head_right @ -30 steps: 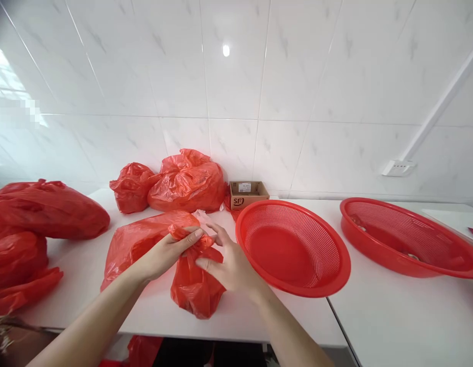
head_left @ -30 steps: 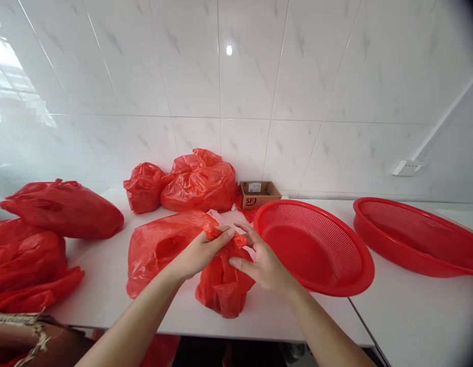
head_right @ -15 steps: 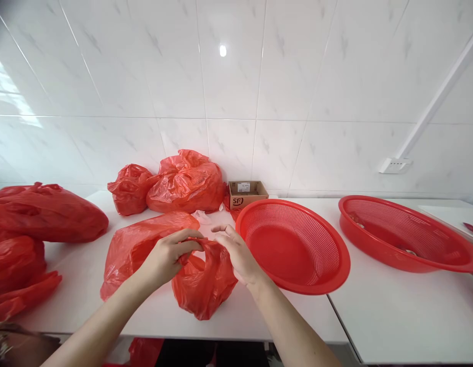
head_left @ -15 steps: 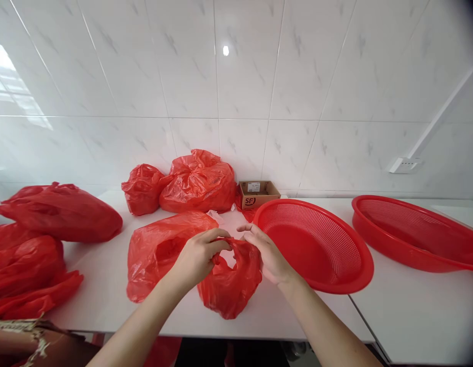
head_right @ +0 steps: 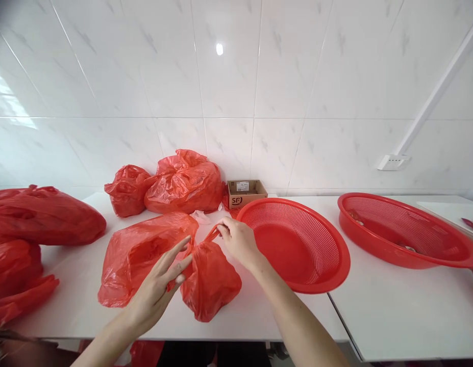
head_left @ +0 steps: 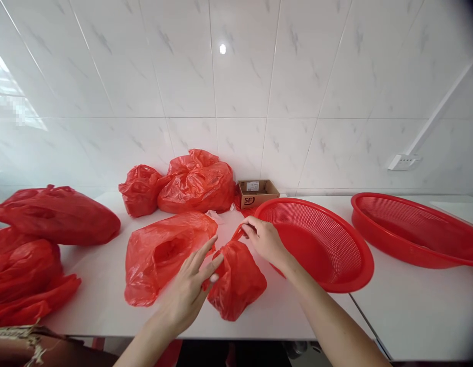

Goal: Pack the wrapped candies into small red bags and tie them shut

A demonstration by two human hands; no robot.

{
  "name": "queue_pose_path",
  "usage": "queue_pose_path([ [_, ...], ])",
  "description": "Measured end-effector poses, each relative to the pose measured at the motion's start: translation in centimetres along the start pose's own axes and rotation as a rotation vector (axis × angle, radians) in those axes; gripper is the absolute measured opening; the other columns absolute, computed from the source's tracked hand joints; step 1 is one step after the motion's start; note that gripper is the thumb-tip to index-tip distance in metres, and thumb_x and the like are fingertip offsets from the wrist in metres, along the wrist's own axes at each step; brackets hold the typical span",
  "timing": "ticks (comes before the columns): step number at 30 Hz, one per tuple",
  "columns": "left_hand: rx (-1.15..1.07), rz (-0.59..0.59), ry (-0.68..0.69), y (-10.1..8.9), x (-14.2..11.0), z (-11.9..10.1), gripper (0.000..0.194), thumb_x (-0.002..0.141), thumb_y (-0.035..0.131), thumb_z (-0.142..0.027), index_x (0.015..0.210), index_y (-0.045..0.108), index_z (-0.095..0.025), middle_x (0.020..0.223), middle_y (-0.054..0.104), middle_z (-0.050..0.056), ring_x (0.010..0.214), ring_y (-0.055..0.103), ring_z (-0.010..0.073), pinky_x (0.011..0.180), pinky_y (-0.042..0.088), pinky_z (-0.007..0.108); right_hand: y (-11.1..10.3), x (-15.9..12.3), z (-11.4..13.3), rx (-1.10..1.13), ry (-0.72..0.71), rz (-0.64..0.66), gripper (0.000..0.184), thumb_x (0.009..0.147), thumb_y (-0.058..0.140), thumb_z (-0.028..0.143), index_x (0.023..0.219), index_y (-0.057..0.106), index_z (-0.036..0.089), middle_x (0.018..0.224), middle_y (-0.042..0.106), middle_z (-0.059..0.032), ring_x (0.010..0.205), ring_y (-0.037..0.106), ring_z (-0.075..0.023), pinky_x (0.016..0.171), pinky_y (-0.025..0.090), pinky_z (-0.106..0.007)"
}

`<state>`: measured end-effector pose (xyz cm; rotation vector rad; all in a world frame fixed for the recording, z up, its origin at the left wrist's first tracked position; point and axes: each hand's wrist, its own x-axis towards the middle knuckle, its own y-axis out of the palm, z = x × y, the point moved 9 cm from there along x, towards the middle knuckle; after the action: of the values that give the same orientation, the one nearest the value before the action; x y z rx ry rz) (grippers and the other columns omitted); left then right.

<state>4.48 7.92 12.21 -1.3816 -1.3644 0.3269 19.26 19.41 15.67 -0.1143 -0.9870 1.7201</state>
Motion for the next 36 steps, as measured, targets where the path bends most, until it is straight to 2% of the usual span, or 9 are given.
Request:
queue_pose_path([
  [3, -0.020, -0.032, -0.161, 0.5, -2.9, 1.1, 0.052, 0.099, 0.039, -0.026, 0.148, 0.035, -0.041, 0.158, 0.033, 0.004, 0.141, 0.037, 0.0264, 0.109, 0.040, 0.050, -0.3, 1.4, -1.8, -0.199, 0.053, -0.043, 0.022, 0.096, 0.044, 0.023, 0.085, 0.062, 0.021, 0.075, 0.065, -0.0010, 0.071, 0.058, -0.0163, 0.063, 0.036, -0.027],
  [7, -0.121, -0.052, -0.282, 0.8, -5.4, 1.3, 0.044, 0.098, 0.040, -0.030, 0.141, 0.048, -0.036, 0.147, 0.051, 0.003, 0.136, 0.045, 0.0242, 0.109, 0.042, 0.047, 0.0, 2.2, -3.4, -0.260, 0.102, -0.057, 0.021, 0.096, 0.042, 0.023, 0.087, 0.061, 0.021, 0.081, 0.067, -0.0037, 0.074, 0.058, -0.0188, 0.062, 0.032, -0.028],
  [10, -0.208, -0.092, -0.313, 0.9, -5.8, 0.7, 0.032, 0.098, 0.040, -0.031, 0.114, 0.068, -0.030, 0.127, 0.066, 0.005, 0.129, 0.052, 0.0245, 0.103, 0.048, 0.045, -0.2, 2.3, -4.0, -0.275, 0.142, -0.082, 0.020, 0.096, 0.041, 0.022, 0.090, 0.060, 0.021, 0.083, 0.068, -0.0052, 0.075, 0.059, -0.0196, 0.062, 0.032, -0.028],
  [13, -0.295, -0.108, -0.270, 1.7, -5.4, -0.6, 0.032, 0.098, 0.041, -0.031, 0.088, 0.070, -0.027, 0.115, 0.069, 0.007, 0.124, 0.053, 0.0265, 0.098, 0.051, 0.045, -0.6, 1.9, -4.0, -0.251, 0.185, -0.107, 0.020, 0.097, 0.038, 0.022, 0.095, 0.058, 0.020, 0.074, 0.066, -0.0037, 0.070, 0.060, -0.0193, 0.061, 0.034, -0.028],
  [18, -0.452, -0.207, -0.343, 4.0, -4.6, -0.2, 0.030, 0.097, 0.043, -0.036, 0.100, 0.071, -0.025, 0.137, 0.049, 0.011, 0.127, 0.048, 0.0273, 0.101, 0.048, 0.047, 1.9, -1.5, -2.4, -0.167, 0.184, -0.127, 0.027, 0.100, 0.027, 0.026, 0.111, 0.051, 0.022, 0.077, 0.068, -0.0012, 0.069, 0.064, -0.0179, 0.062, 0.040, -0.027],
  [22, -0.420, -0.324, -0.365, 5.3, -3.9, 1.1, 0.035, 0.097, 0.041, -0.039, 0.103, 0.072, -0.022, 0.130, 0.049, 0.012, 0.117, 0.055, 0.0242, 0.094, 0.052, 0.040, 5.7, -5.1, -1.9, -0.090, 0.171, -0.166, 0.028, 0.101, 0.026, 0.030, 0.112, 0.051, 0.024, 0.097, 0.071, -0.0024, 0.081, 0.066, -0.0185, 0.068, 0.043, -0.027],
  [27, -0.321, -0.323, -0.389, 6.7, -4.1, 2.2, 0.037, 0.098, 0.039, -0.038, 0.108, 0.071, -0.021, 0.086, 0.055, 0.005, 0.081, 0.060, 0.0181, 0.074, 0.052, 0.031, 8.7, -6.1, -4.8, -0.188, 0.221, -0.064, 0.031, 0.101, 0.027, 0.031, 0.108, 0.056, 0.024, 0.086, 0.072, -0.0011, 0.072, 0.066, -0.0184, 0.063, 0.039, -0.026],
  [33, -0.220, -0.223, -0.395, 8.4, -5.1, 3.5, 0.040, 0.099, 0.036, -0.038, 0.117, 0.068, -0.024, 0.080, 0.057, 0.003, 0.068, 0.059, 0.0147, 0.066, 0.049, 0.025, 9.0, -6.0, -8.2, -0.252, 0.235, 0.007, 0.028, 0.100, 0.034, 0.032, 0.106, 0.061, 0.025, 0.085, 0.074, -0.0026, 0.074, 0.067, -0.0183, 0.062, 0.035, -0.025],
  [36, -0.131, -0.181, -0.446, 9.3, -5.1, 4.4, 0.037, 0.098, 0.039, -0.037, 0.116, 0.068, -0.026, 0.086, 0.059, 0.003, 0.064, 0.058, 0.0137, 0.058, 0.045, 0.024, 9.9, -6.5, -9.4, -0.287, 0.270, 0.043, 0.027, 0.100, 0.036, 0.032, 0.103, 0.062, 0.025, 0.082, 0.073, -0.0026, 0.072, 0.066, -0.0182, 0.060, 0.033, -0.026],
])
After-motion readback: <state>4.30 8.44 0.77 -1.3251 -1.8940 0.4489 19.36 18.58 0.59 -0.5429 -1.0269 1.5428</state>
